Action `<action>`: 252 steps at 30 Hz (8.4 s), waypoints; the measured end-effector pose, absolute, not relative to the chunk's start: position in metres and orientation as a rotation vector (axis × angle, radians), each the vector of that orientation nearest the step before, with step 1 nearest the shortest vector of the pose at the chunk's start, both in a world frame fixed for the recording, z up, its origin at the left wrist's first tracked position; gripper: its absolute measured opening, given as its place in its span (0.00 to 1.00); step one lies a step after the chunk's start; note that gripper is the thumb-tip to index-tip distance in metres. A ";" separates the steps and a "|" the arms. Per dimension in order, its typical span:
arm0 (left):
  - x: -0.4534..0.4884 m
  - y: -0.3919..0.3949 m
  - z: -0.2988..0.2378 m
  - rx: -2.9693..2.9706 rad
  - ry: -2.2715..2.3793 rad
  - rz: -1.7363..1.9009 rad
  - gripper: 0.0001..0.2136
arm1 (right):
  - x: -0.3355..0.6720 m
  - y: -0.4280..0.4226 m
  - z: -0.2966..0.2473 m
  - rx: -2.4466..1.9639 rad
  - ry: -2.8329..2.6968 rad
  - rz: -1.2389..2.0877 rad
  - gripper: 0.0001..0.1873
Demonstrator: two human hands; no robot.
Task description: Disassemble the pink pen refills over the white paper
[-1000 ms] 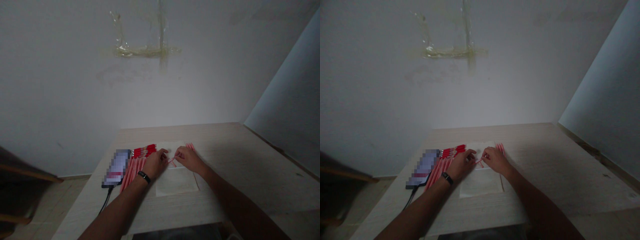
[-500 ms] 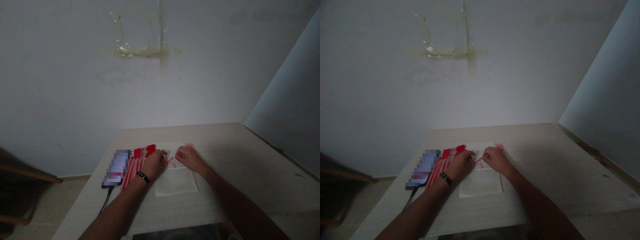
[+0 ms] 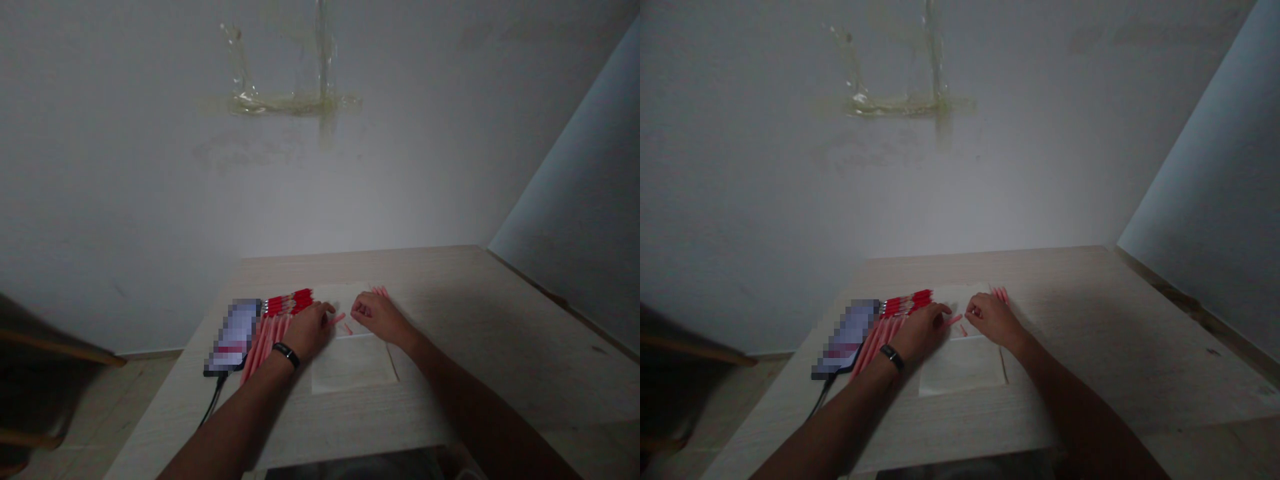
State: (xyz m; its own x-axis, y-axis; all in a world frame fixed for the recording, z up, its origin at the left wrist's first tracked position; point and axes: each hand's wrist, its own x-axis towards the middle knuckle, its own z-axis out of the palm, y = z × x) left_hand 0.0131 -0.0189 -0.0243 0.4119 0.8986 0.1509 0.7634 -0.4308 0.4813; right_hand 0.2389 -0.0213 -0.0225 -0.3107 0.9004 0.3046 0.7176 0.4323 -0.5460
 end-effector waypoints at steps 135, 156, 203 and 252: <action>0.023 -0.027 -0.011 2.544 1.277 0.400 0.10 | 0.243 -0.023 -0.022 -1.217 -2.350 0.391 0.08; 0.025 -0.027 -0.011 2.586 1.297 0.377 0.14 | 0.241 -0.022 -0.022 -1.210 -2.440 0.378 0.02; 0.021 -0.025 -0.008 2.258 1.171 0.713 0.11 | 0.239 -0.029 -0.015 -1.166 -2.262 0.382 0.04; 0.013 -0.019 -0.023 2.561 1.222 0.459 0.13 | 0.262 -0.019 -0.003 -1.303 -1.940 0.352 0.04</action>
